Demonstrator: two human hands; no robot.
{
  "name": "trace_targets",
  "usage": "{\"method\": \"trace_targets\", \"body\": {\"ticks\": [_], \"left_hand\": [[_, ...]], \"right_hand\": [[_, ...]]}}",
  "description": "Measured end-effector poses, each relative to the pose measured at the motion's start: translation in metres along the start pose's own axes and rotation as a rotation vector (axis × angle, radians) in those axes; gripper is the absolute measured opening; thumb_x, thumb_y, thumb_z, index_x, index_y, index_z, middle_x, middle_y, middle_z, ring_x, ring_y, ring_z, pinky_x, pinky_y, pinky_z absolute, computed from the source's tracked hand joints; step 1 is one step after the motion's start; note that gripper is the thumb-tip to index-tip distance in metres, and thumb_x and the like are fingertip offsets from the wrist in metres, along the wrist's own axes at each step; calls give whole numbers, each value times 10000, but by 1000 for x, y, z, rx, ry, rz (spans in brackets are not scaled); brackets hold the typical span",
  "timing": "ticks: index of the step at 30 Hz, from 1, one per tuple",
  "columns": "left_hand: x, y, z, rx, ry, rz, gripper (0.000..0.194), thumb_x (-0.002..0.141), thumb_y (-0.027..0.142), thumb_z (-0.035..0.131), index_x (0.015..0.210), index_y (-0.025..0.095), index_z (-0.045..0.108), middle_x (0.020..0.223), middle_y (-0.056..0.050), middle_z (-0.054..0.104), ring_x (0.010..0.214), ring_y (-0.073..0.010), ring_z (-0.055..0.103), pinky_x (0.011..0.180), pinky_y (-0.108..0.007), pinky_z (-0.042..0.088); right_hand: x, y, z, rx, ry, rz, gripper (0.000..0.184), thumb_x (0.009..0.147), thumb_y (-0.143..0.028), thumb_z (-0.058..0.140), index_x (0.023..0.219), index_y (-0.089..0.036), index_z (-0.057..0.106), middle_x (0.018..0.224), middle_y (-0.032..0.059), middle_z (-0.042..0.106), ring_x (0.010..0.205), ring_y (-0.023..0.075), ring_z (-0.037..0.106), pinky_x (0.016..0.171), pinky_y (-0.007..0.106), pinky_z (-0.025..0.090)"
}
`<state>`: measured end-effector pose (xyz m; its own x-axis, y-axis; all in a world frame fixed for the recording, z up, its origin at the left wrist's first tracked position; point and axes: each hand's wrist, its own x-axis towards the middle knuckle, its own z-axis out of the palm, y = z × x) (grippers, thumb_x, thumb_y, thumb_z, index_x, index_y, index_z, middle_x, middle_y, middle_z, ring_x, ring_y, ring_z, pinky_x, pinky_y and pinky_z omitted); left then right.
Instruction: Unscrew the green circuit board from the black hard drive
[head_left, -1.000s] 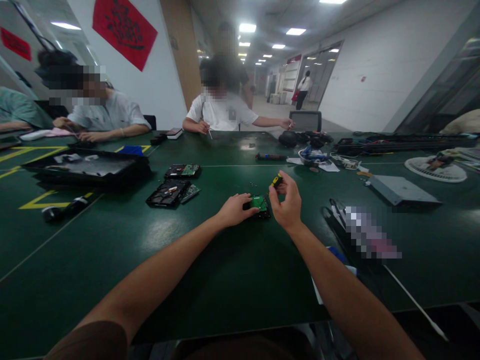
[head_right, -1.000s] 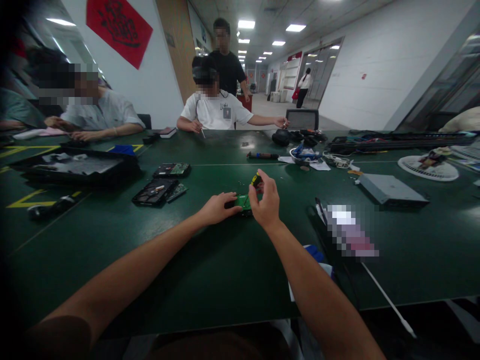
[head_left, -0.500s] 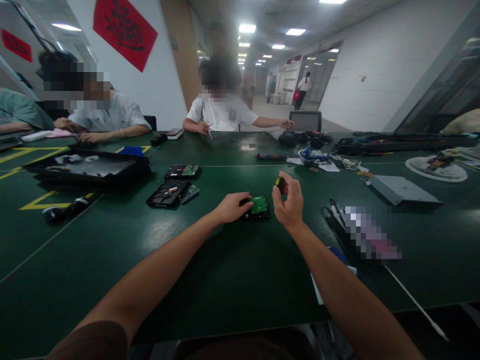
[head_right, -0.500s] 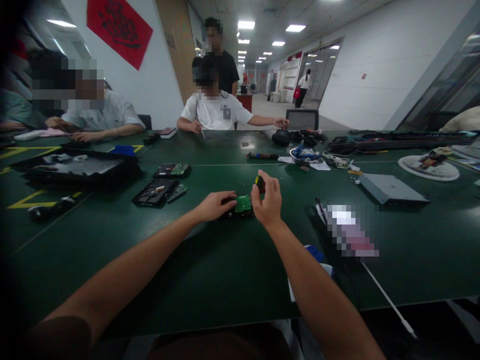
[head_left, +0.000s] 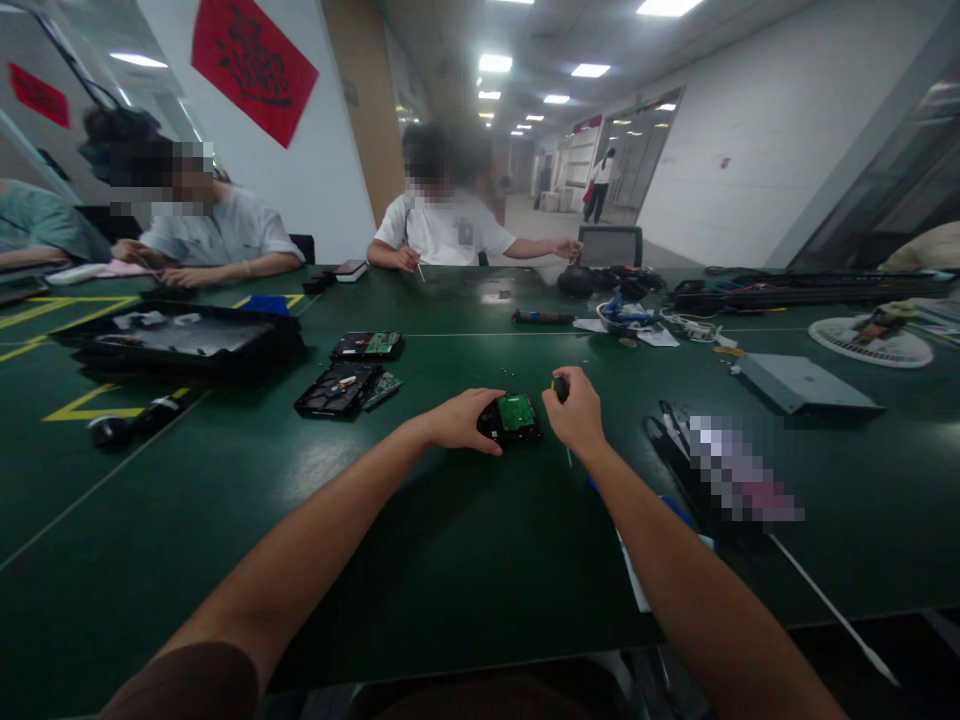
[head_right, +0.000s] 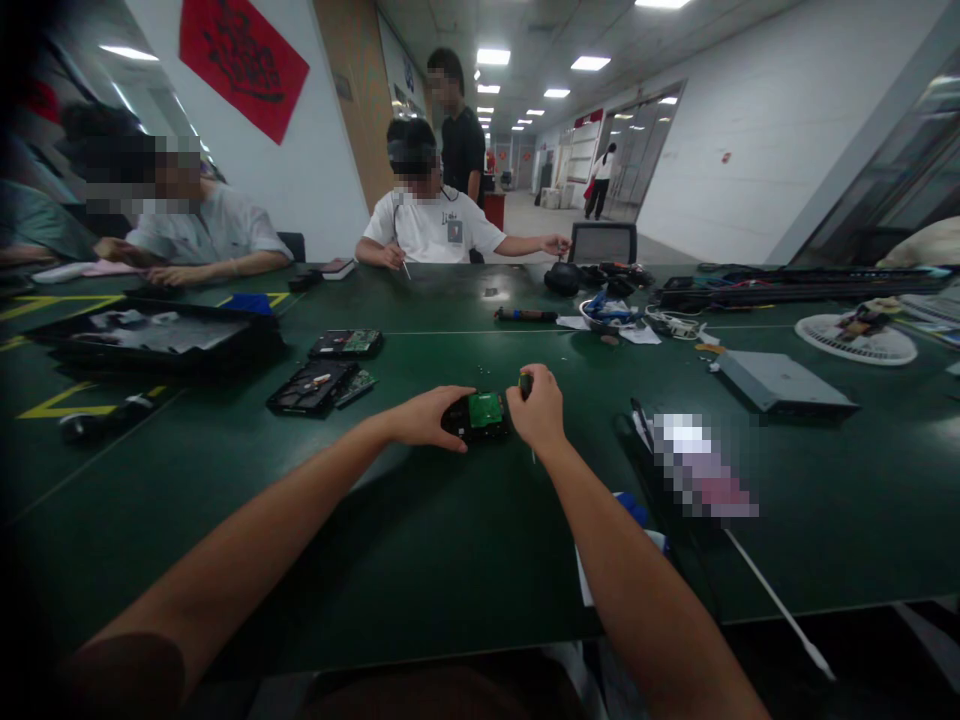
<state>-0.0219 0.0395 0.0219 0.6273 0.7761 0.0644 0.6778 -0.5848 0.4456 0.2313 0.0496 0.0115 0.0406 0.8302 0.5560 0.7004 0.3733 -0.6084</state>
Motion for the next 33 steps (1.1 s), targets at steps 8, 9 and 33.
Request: {"method": "trace_targets", "body": {"ticks": [8,9,33], "left_hand": [[-7,25,-7,165,-23,-79,1117,693,692,751,1561,151,302,1525,-193,468,1367,-371,473,1111,-419,377],[-8,28,-8,170,-32,-75,1128,694,727,731,1564,155,297,1530,-194,467,1369,-375,475,1102,-414,381],[91,-61,-10,300,166,-321,458,922,265,590,1368,160,592,1392,-176,578,1300,-311,534,1109,-411,407]], "right_hand": [[3,16,3,-4,-277,311,207,874,-368,585,1003,-215,639,916,51,696,803,199,652,675,294,491],[2,16,3,4,-291,321,191,881,-348,571,996,-214,646,893,47,700,757,190,659,639,286,488],[4,25,7,25,-294,347,223,865,-317,581,1034,-227,695,863,20,721,646,142,677,550,234,476]]}}
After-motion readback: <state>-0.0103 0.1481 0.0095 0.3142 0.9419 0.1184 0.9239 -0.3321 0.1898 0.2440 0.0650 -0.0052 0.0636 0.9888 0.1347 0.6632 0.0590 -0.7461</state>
